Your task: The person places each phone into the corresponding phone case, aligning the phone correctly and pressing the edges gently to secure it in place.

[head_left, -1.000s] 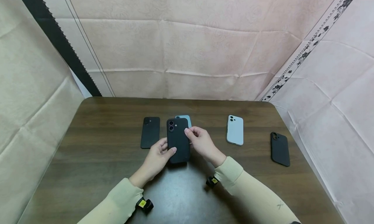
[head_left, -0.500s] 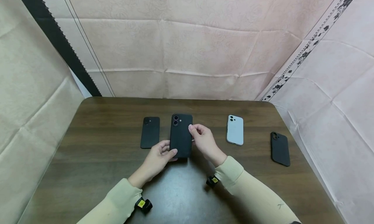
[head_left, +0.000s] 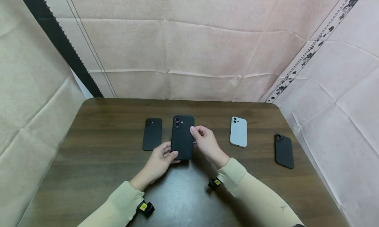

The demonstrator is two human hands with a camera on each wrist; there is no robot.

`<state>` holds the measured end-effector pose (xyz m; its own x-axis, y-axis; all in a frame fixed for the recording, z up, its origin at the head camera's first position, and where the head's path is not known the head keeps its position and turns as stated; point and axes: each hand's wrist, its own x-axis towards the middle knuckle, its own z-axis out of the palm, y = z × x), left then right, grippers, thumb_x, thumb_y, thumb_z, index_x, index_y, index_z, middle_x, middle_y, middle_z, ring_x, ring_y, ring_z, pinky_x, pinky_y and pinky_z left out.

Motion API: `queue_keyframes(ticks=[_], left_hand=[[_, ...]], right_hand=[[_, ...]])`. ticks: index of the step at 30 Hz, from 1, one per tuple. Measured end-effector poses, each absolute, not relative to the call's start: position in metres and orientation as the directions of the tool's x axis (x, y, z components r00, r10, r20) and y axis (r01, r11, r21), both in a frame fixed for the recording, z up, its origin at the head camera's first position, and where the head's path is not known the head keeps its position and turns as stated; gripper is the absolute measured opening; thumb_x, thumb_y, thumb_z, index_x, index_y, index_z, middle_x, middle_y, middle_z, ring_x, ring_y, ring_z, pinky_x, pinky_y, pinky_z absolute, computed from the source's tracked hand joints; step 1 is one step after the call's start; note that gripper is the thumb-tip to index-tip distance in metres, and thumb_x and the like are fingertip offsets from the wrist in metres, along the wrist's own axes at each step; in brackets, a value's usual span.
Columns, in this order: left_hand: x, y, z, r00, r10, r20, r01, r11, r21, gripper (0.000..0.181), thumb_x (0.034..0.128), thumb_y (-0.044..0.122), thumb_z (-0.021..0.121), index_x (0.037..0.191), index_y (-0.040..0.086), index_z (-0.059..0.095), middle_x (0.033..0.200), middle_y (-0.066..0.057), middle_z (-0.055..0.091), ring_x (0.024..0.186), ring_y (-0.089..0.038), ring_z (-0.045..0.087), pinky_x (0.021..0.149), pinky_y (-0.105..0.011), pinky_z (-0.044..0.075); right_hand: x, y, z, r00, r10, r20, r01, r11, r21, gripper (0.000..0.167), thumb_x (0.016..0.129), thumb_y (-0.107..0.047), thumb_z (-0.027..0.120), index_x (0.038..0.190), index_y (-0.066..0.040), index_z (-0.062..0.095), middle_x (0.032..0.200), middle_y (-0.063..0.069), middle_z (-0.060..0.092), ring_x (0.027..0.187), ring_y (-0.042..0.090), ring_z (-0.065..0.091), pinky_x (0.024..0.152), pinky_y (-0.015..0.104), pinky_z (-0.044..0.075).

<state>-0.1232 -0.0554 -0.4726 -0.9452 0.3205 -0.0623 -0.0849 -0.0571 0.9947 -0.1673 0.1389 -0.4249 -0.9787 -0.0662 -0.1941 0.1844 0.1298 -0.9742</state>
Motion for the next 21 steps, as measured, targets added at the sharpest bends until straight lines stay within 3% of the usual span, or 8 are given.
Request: queue_keyframes(ticks=[11,21], left_hand=[[-0.1218,-0.0567,-0.4714,-0.945,0.319,-0.074,-0.102,-0.070,0.992,0.032,0.0976,0.003,0.055,0.129,0.004,0.051,0.117,-0.015,0.063,0.102,-0.026,0.066,0.079,-0.038,0.056],[-0.1219,-0.0587,-0.4753,-0.932,0.361,-0.039,-0.087,-0.116,0.989,0.032,0.0960,0.006,0.059,0.127,0.004,0.052,0.117,-0.016,0.064,0.101,-0.029,0.066,0.080,-0.042,0.055]], right_hand=[[-0.1689,0.1391,-0.4335,-0.985,-0.066,-0.162,0.153,0.127,-0.980,0.032,0.097,-0.035,0.059,0.100,-0.004,0.065,0.092,0.011,0.066,0.083,0.023,0.062,0.075,0.045,0.056],[-0.1688,0.1407,-0.4321,-0.982,-0.070,-0.173,0.164,0.119,-0.979,0.033,0.097,-0.036,0.058,0.102,-0.004,0.066,0.092,0.012,0.067,0.091,0.035,0.062,0.075,0.047,0.055]])
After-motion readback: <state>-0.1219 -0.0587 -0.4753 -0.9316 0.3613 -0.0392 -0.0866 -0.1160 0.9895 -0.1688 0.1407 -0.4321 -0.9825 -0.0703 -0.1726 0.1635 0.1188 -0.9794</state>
